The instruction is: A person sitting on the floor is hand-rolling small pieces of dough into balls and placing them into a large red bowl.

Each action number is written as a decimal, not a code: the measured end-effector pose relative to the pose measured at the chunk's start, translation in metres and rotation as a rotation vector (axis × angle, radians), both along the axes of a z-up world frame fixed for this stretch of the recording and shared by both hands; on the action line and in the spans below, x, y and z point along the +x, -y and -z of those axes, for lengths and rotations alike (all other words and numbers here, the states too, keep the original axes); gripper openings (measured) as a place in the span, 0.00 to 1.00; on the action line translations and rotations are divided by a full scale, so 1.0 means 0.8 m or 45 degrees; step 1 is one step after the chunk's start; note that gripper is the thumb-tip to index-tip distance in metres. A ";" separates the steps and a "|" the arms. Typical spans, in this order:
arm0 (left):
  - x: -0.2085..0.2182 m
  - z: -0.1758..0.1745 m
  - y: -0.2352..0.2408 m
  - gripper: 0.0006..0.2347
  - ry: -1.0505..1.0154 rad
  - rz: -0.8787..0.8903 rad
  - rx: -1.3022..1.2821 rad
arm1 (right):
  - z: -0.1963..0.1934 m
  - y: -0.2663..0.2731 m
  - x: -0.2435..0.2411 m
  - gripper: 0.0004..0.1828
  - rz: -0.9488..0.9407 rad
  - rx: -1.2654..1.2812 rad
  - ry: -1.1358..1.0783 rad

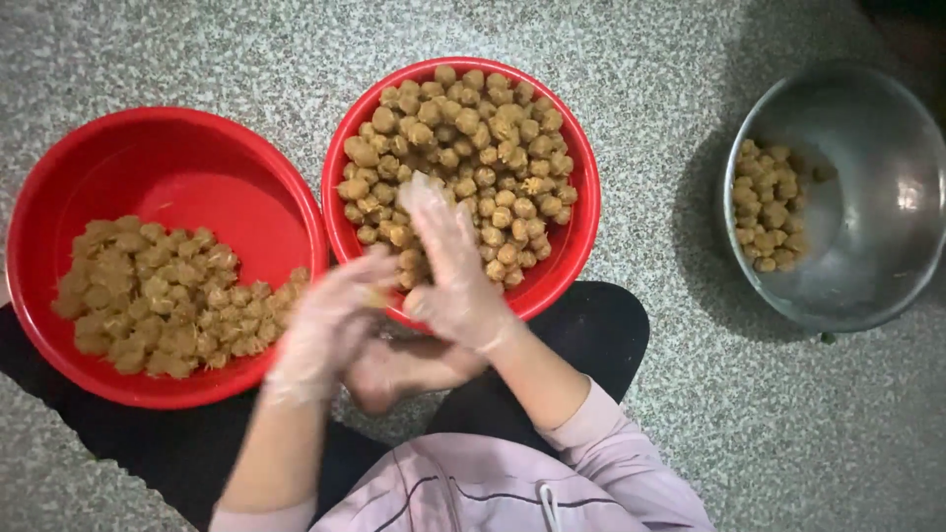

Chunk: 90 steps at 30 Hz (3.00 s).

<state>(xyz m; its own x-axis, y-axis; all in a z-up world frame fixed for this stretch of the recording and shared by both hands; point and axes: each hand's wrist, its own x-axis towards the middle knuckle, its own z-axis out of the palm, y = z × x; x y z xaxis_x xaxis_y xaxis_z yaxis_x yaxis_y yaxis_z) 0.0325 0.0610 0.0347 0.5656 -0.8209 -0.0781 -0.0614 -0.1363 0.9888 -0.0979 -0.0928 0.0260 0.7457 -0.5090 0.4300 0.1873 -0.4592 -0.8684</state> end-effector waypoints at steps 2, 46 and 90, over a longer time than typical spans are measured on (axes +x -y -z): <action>-0.041 -0.002 0.030 0.19 -1.785 -0.054 -0.209 | 0.011 -0.020 0.005 0.59 0.141 -0.551 -0.174; -0.051 -0.012 0.065 0.23 -0.524 0.409 0.123 | -0.002 0.090 -0.094 0.35 0.511 -0.091 -0.405; 0.118 0.041 -0.056 0.10 0.098 -0.409 0.121 | 0.033 0.069 -0.067 0.33 0.321 0.292 0.113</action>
